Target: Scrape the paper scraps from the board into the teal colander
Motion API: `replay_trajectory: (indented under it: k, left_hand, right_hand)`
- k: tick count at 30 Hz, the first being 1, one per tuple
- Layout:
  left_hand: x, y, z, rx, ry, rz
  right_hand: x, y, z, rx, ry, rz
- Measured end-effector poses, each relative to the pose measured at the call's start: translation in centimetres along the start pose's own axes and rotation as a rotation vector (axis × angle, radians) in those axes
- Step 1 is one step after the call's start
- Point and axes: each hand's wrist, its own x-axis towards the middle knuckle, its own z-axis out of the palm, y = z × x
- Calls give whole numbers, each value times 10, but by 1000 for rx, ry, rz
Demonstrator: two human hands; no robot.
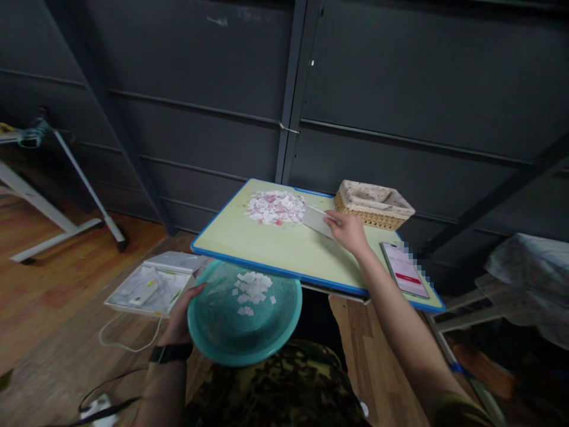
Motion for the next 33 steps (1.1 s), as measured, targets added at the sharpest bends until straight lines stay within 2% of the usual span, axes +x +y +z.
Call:
replay_trajectory:
  k: [6, 11, 24, 33]
  left_hand:
    - [1, -2, 3, 28, 25, -29]
    - [1, -4, 6, 45, -32, -48]
    - [-3, -5, 7, 73, 1, -41]
    - [1, -8, 4, 32, 15, -52]
  right_hand:
    - [-5, 1, -3, 2, 20, 8]
    - [-4, 2, 0, 10, -7, -1]
    - [1, 2, -3, 146, -34, -26]
    - [10, -3, 7, 265, -41, -5]
